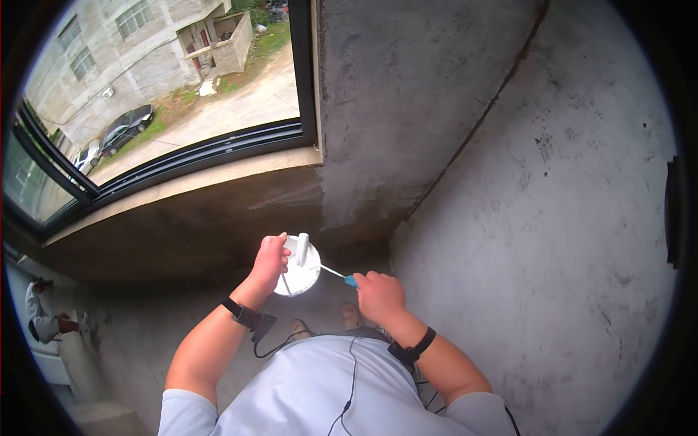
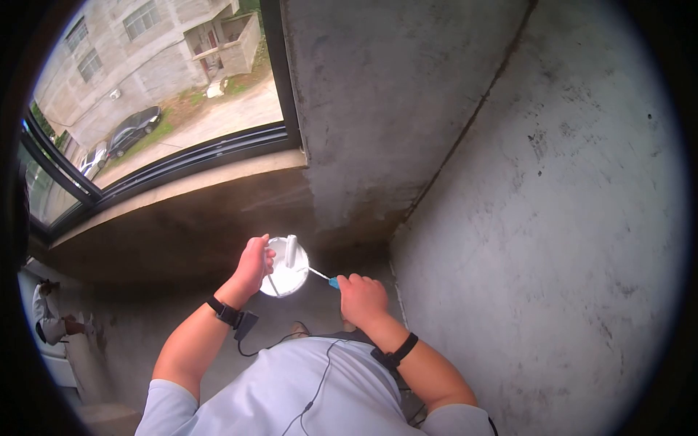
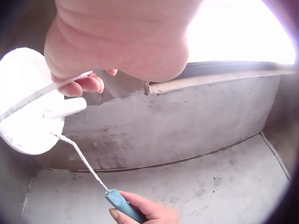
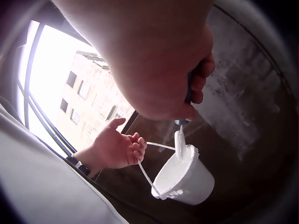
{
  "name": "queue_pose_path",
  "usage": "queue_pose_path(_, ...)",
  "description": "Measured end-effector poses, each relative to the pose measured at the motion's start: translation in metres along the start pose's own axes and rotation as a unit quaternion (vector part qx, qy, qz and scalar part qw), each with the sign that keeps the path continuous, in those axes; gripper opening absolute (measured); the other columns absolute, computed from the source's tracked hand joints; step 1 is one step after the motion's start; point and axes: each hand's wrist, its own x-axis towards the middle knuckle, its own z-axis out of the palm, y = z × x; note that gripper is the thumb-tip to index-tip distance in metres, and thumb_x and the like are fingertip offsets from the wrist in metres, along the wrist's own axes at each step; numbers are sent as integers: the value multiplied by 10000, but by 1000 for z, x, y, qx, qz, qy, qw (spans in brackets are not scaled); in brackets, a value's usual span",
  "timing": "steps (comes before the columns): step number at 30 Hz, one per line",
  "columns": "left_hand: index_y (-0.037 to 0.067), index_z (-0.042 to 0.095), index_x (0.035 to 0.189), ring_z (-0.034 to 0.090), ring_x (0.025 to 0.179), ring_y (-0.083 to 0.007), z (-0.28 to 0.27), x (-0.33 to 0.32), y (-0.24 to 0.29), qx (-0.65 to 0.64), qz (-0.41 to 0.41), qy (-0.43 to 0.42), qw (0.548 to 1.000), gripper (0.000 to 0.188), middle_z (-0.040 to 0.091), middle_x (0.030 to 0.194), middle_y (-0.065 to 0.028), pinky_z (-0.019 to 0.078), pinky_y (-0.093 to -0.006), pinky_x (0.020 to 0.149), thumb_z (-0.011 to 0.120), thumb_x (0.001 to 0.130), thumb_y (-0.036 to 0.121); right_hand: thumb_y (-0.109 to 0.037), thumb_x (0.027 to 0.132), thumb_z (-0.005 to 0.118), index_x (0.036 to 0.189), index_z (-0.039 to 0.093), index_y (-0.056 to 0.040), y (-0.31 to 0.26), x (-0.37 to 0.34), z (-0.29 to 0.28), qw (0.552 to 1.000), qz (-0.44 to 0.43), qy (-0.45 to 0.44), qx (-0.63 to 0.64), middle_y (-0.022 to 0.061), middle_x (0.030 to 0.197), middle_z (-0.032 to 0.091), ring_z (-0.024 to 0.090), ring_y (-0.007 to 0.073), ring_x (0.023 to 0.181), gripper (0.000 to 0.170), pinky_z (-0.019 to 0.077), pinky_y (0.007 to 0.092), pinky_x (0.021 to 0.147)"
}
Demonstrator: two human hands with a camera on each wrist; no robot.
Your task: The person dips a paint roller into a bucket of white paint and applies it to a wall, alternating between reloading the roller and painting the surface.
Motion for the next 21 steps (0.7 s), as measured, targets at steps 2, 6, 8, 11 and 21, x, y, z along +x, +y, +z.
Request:
queue_pose_path(2, 118, 459, 1060, 450, 677, -96, 0, -1, 0, 2, -3, 0, 1000, 291, 519, 877, -35, 412, -275, 587, 549, 970, 380, -163, 818, 667, 1082, 674, -137, 0, -1, 1, 1000, -2, 13, 2, 66, 806, 609, 643, 286, 756, 266, 513, 437, 666)
queue_pose_path(6, 121, 469, 1051, 453, 674, -97, 0, -1, -1, -2, -5, 5, 1000, 285, 520, 871, -32, 412, -278, 585, 551, 970, 382, -149, 825, 650, 1086, 675, -137, 2, 0, 3, 1000, 0, 31, -7, 62, 798, 600, 634, 280, 745, 262, 509, 431, 672)
queue_pose_path(8, 123, 471, 1044, 454, 673, -97, 1, -1, -1, -6, -6, 7, 1000, 283, 520, 865, -30, 412, -279, 583, 553, 969, 383, -153, 856, 593, 1107, 664, -135, 2, 1, 0, 1000, 16, 11, -16, 60, 827, 597, 633, 269, 789, 261, 496, 423, 722)
queue_pose_path(11, 125, 474, 1031, 453, 667, -96, 0, -2, -3, -8, -6, 8, 1000, 279, 521, 858, -27, 409, -274, 578, 556, 967, 384, -125, 827, 636, 1102, 672, -136, 5, 3, -1, 999, 5, 46, -21, 61, 790, 590, 629, 278, 743, 277, 502, 428, 667)
queue_pose_path(21, 90, 481, 1037, 440, 655, -84, -2, 2, -2, 20, 2, -3, 1000, 340, 522, 842, -19, 405, -265, 574, 539, 978, 419, -147, 827, 624, 1130, 671, -147, 8, 10, -12, 994, 25, 97, -48, 40, 791, 571, 621, 253, 738, 307, 493, 406, 673)
